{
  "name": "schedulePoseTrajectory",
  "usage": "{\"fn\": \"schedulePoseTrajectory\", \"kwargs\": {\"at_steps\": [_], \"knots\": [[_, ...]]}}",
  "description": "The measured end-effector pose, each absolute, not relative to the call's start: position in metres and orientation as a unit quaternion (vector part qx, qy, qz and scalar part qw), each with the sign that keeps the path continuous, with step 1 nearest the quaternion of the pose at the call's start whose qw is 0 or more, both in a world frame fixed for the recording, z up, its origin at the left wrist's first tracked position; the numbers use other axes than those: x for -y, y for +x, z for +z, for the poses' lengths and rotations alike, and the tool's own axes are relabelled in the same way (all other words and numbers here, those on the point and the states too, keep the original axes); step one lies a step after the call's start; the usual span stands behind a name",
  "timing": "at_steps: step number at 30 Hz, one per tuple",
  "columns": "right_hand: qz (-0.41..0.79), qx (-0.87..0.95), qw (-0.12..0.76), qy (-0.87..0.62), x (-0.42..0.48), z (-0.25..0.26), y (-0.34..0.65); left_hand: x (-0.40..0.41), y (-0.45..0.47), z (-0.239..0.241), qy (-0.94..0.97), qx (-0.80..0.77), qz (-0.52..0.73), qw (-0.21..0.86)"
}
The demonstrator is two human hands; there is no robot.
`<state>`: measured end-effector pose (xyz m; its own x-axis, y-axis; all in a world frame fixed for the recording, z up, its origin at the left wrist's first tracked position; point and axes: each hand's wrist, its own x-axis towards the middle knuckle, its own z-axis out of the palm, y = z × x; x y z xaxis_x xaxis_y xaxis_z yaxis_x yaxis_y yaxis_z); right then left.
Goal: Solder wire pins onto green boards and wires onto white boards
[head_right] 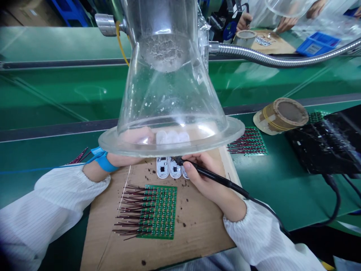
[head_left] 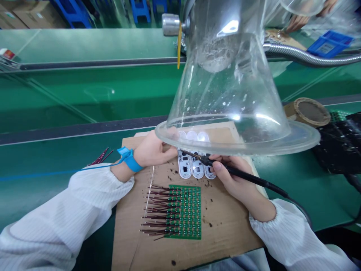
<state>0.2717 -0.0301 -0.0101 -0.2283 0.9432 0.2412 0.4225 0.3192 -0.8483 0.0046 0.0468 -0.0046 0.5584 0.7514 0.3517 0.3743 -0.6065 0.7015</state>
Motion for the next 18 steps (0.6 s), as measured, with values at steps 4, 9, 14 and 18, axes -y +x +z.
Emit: {"fn": "schedulePoseTrajectory", "kwargs": {"at_steps": [4,9,14,18], "knots": [[0.341,0.699,0.407,-0.480,0.032,-0.014,0.275,-0.045,0.003,-0.003,0.836,-0.337,0.332,0.280],[0.357,0.620,0.527,-0.458,0.035,-0.025,0.281,-0.045,0.001,-0.010,0.812,-0.348,0.369,0.289],[0.353,0.566,0.583,-0.464,0.030,-0.028,0.283,-0.043,0.002,0.001,0.822,-0.374,0.345,0.256],[0.361,0.586,0.551,-0.471,0.030,-0.022,0.283,-0.044,0.004,0.000,0.819,-0.372,0.359,0.250]]}}
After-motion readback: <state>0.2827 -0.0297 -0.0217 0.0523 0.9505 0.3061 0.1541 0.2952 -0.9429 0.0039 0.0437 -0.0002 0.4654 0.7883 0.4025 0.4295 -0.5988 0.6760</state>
